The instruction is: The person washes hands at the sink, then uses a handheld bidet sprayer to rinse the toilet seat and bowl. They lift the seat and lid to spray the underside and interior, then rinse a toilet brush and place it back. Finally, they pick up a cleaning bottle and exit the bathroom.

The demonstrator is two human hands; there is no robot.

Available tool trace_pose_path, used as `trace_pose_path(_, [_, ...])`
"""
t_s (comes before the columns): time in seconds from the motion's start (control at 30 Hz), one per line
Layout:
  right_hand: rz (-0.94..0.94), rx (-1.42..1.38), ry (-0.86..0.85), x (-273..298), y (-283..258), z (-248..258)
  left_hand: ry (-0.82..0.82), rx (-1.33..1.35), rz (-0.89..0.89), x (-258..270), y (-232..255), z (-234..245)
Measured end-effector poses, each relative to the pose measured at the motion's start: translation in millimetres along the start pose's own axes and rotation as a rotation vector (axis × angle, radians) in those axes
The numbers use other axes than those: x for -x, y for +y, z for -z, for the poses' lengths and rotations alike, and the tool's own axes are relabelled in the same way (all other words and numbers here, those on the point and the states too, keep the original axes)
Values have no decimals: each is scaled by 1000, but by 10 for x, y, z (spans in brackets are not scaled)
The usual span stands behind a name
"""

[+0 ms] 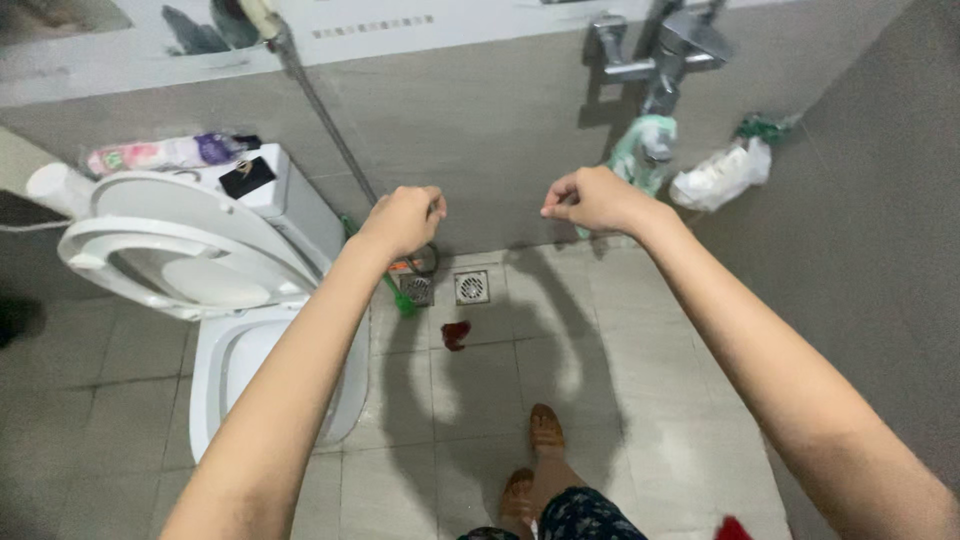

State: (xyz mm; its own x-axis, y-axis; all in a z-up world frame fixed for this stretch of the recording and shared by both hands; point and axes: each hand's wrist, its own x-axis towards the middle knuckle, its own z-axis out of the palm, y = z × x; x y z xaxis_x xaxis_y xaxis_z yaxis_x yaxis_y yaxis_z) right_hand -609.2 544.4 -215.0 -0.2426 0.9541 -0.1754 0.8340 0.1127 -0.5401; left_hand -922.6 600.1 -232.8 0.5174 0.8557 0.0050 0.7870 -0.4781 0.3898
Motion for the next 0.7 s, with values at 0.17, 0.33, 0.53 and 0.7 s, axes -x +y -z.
trace_pose_path(0.17, [88, 41, -193, -1025, -208, -339, 16, 4, 240, 191, -839, -61])
trace_pose_path(0.33, [10, 100, -392, -1869, -521, -897, 23, 14, 433, 323, -1620, -357])
trace_pose_path(0.53, [175, 49, -471, -2795, -795, -1910, 10, 66, 568, 461, -2514, -839])
trace_pose_path(0.7, [9, -193, -516, -3770, -939, -2979, 8, 139, 581, 325, -3372, -1255])
